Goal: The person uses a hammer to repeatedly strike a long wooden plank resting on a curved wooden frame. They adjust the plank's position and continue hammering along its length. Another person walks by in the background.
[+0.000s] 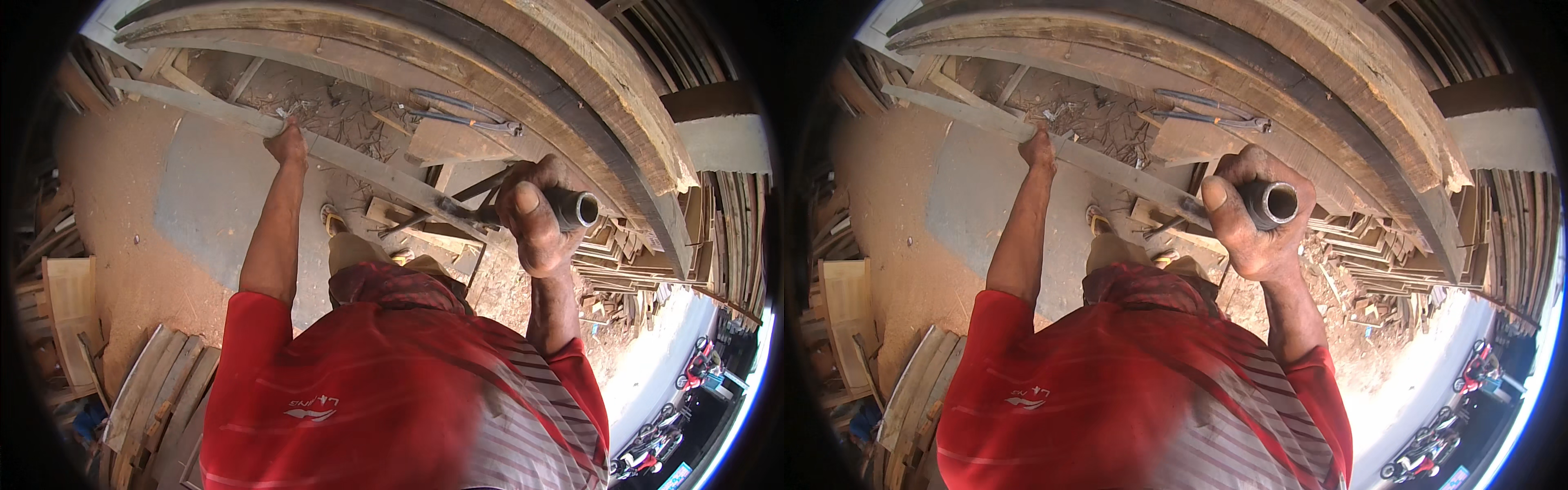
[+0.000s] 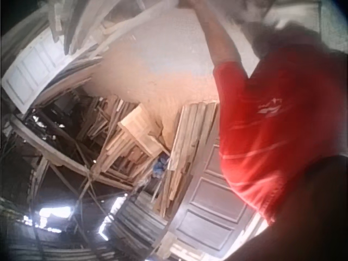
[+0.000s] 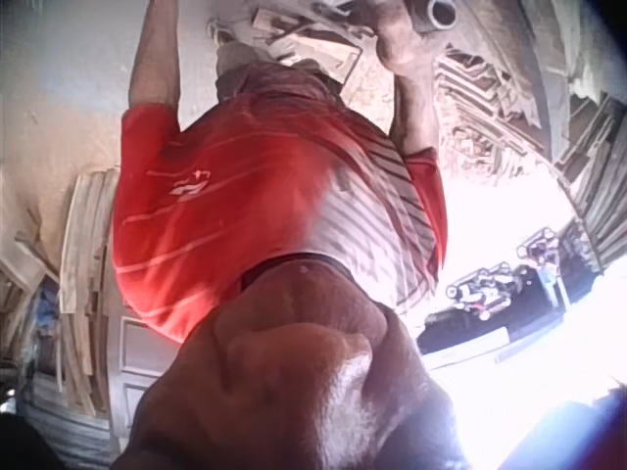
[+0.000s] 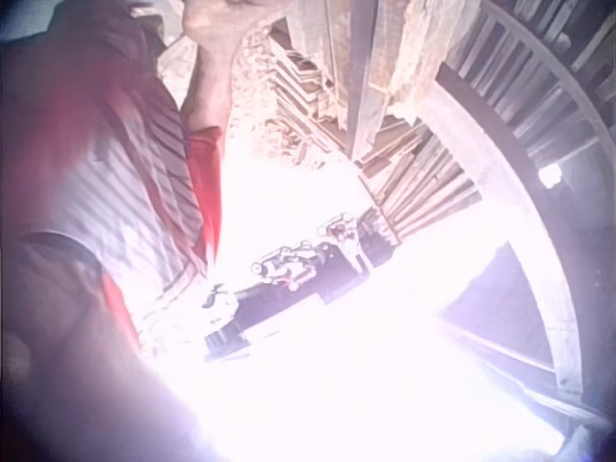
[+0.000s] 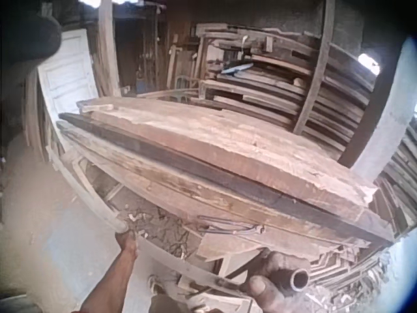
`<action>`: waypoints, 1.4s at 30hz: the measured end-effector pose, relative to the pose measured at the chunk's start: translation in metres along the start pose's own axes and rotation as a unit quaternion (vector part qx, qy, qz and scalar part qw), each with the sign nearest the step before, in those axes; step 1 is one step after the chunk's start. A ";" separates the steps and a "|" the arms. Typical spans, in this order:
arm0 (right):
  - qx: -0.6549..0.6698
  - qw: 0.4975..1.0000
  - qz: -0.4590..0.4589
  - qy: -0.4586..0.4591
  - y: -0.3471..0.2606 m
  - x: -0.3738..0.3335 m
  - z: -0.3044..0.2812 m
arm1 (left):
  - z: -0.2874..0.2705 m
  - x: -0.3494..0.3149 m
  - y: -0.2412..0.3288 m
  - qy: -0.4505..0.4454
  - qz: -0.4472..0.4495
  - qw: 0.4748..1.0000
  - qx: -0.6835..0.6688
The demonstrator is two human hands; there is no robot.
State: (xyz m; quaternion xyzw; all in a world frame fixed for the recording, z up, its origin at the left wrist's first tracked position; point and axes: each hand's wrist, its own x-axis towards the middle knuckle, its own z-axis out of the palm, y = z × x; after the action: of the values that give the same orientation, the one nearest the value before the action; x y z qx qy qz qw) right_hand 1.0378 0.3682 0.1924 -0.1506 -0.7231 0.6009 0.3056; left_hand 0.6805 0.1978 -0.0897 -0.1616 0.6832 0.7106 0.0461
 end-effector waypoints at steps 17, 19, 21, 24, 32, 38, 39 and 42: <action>0.113 0.993 -0.008 -0.028 -0.006 -0.002 -0.005 | -0.009 -0.010 -0.006 -0.012 -0.005 0.998 0.060; 0.190 0.978 -0.032 -0.077 -0.014 -0.009 -0.032 | -0.012 -0.013 -0.010 0.000 -0.004 0.997 0.071; 0.234 0.970 -0.052 -0.044 -0.009 -0.017 -0.064 | -0.007 -0.025 -0.003 -0.003 0.003 0.997 0.073; 0.146 0.989 -0.021 -0.002 0.005 0.000 -0.022 | 0.007 -0.030 0.006 0.015 0.007 0.996 0.091; 0.202 0.977 -0.017 -0.060 -0.008 0.006 -0.024 | -0.018 -0.004 -0.007 -0.022 0.004 0.999 0.033; -0.128 0.969 -0.048 -0.204 -0.019 0.041 0.082 | -0.003 -0.018 0.002 -0.002 0.008 0.998 0.057; -0.104 0.947 -0.042 -0.299 -0.008 0.044 0.112 | -0.006 -0.022 0.007 -0.022 0.012 0.999 0.031; -0.111 0.960 -0.015 -0.257 -0.015 0.062 0.109 | -0.009 -0.019 0.007 -0.012 -0.008 1.000 0.016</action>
State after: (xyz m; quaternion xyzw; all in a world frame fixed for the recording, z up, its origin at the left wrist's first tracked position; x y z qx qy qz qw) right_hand 0.9247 0.3164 0.2129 -0.0134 -0.8417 0.5305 0.0997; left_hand 0.6977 0.1915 -0.0772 -0.1578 0.6924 0.7012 0.0624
